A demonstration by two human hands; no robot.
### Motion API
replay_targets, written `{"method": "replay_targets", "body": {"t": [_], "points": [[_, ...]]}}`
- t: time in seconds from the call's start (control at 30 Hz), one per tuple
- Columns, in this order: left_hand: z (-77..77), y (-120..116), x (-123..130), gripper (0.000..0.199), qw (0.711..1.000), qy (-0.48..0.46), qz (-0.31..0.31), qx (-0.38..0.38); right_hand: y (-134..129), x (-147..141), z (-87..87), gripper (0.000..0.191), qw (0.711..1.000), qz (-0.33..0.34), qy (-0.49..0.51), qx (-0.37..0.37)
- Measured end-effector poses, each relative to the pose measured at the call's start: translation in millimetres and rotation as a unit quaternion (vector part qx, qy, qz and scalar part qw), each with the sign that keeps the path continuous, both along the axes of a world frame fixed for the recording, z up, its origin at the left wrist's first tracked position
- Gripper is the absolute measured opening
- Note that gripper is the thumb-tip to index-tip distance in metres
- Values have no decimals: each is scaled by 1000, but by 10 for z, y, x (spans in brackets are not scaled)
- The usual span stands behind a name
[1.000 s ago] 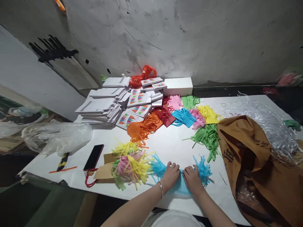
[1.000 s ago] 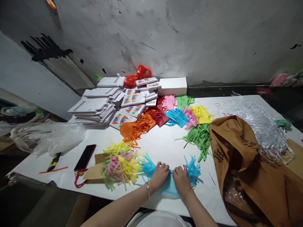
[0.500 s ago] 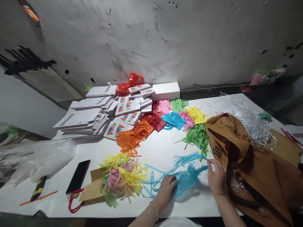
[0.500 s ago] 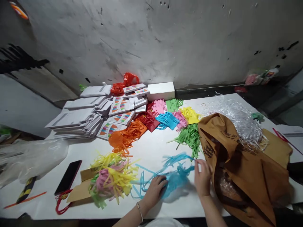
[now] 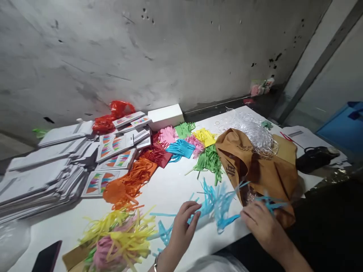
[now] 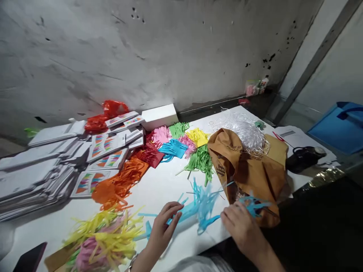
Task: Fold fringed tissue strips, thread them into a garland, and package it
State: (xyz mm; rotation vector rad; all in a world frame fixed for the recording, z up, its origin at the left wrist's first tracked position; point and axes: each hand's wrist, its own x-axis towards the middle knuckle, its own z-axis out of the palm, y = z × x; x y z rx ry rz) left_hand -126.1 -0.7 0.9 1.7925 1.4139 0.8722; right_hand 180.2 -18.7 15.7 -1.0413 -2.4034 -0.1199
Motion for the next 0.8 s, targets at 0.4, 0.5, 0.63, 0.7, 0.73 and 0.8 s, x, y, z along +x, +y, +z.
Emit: {"method": "replay_targets", "body": {"t": [0.4, 0.5, 0.63, 0.7, 0.73, 0.8], "points": [[329, 30, 975, 41, 809, -337, -145, -460, -339, -162, -4, 37, 993, -52, 107, 24], [336, -18, 1047, 39, 783, -358, -138, -490, -369, -113, -13, 36, 992, -44, 115, 31], [270, -67, 1157, 38, 795, -352, -127, -476, -397, -132, -40, 30, 978, -53, 200, 6], [213, -91, 1223, 38, 832, -339, -115, -424, -422, -184, -89, 25, 952, -83, 291, -42], [183, -103, 1259, 38, 854, -330, -102, -388, -438, -217, -123, 23, 933, -104, 336, -73], [121, -128, 1334, 39, 893, -314, -73, -315, -474, -282, -205, 18, 889, -149, 412, -134]]}}
